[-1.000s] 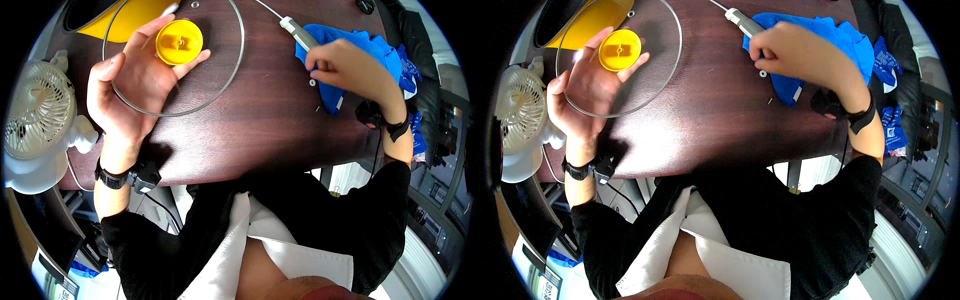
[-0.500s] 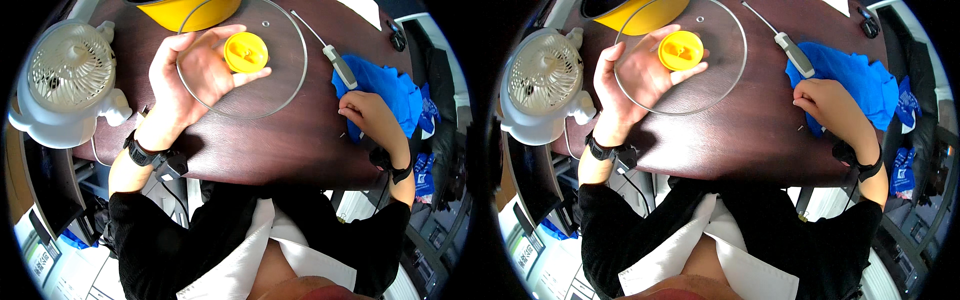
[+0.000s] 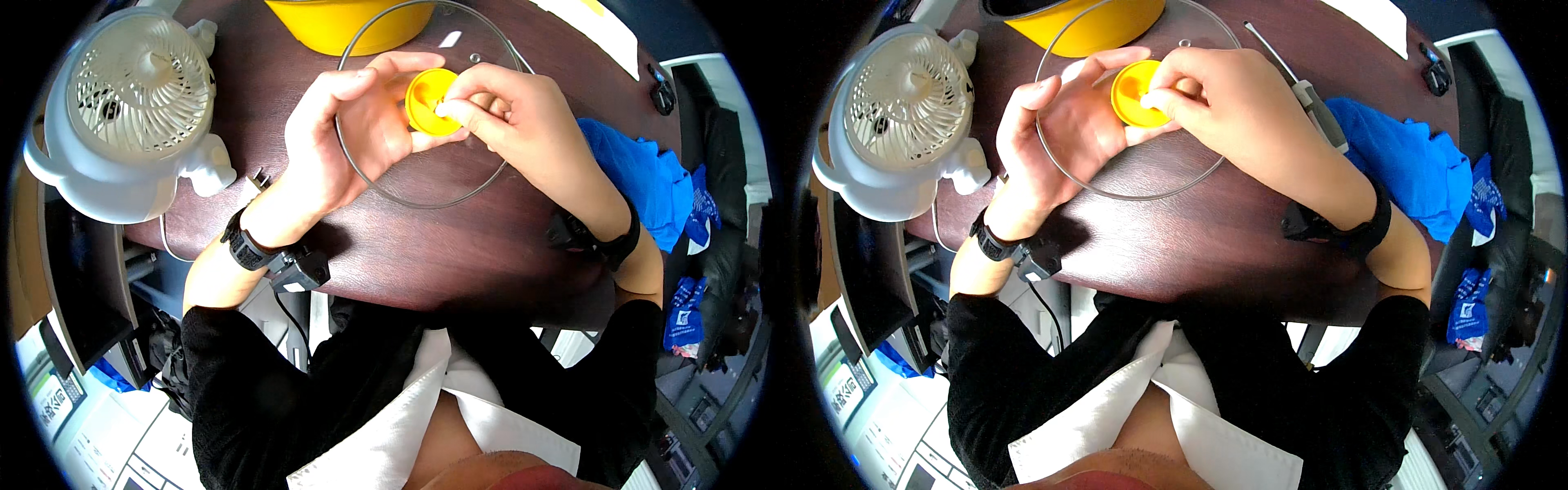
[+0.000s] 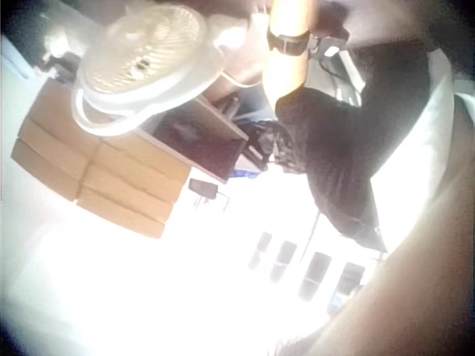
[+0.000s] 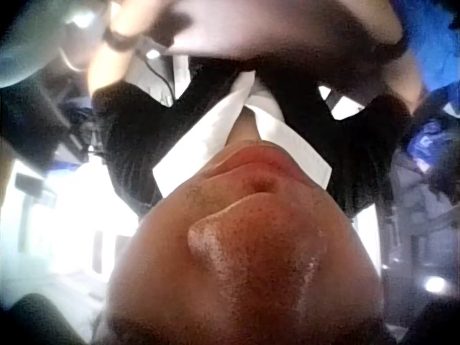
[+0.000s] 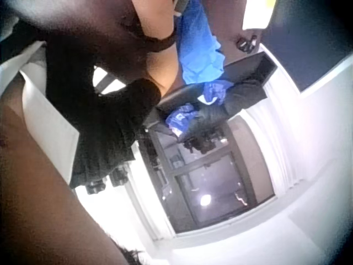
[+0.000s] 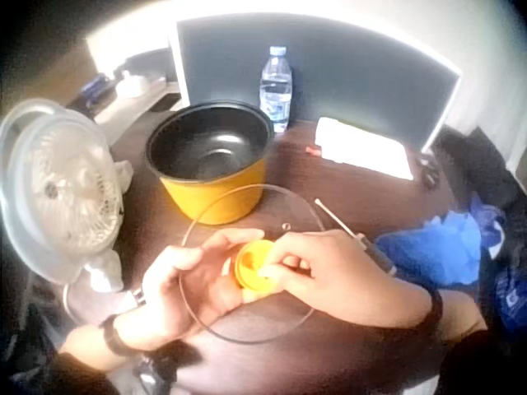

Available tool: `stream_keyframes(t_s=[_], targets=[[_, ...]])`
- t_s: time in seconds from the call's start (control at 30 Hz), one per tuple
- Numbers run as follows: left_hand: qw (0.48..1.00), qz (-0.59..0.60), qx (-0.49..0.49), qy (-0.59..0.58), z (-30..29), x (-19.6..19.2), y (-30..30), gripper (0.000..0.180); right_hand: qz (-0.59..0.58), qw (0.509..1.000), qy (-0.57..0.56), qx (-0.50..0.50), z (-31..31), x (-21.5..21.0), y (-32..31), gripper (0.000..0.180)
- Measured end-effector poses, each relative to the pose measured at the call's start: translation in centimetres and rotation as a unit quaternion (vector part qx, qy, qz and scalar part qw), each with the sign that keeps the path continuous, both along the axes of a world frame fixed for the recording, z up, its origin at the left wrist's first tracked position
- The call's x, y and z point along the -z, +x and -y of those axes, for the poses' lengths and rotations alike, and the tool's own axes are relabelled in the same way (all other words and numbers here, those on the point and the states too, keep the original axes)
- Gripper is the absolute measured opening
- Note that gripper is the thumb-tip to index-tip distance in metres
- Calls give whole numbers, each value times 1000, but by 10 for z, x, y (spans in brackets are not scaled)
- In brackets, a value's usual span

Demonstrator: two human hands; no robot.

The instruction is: The person assembles a yellow appliance by inserting a metal ring and a yellow plastic cap, then tightening a central screw with a screwdriver. The person then wipes the interior and exterior of the yellow appliance with a blue cloth.

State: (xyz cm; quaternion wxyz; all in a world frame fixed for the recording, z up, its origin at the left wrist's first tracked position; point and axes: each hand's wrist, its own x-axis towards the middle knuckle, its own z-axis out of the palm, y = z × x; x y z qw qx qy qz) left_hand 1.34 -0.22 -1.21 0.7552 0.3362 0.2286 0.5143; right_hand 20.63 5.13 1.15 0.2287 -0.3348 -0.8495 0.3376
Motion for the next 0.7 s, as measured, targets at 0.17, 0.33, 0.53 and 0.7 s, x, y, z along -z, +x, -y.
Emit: stream_keyframes(t_s=[0.17,0.33,0.53,0.7], targets=[[998,66,-1,15,1,6,0,53,26,999,15,25,-1,5,-4,11],[998,-35,4,43,3,4,-1,74,51,996,-54,49,-2,0,-2,15],[988,-120,-2,98,7,6,-4,73,98,993,10,63,7,5,-6,33],[972,-169,-32,162,7,8,-8,71,155,978,-95,99,10,-10,-17,42]])
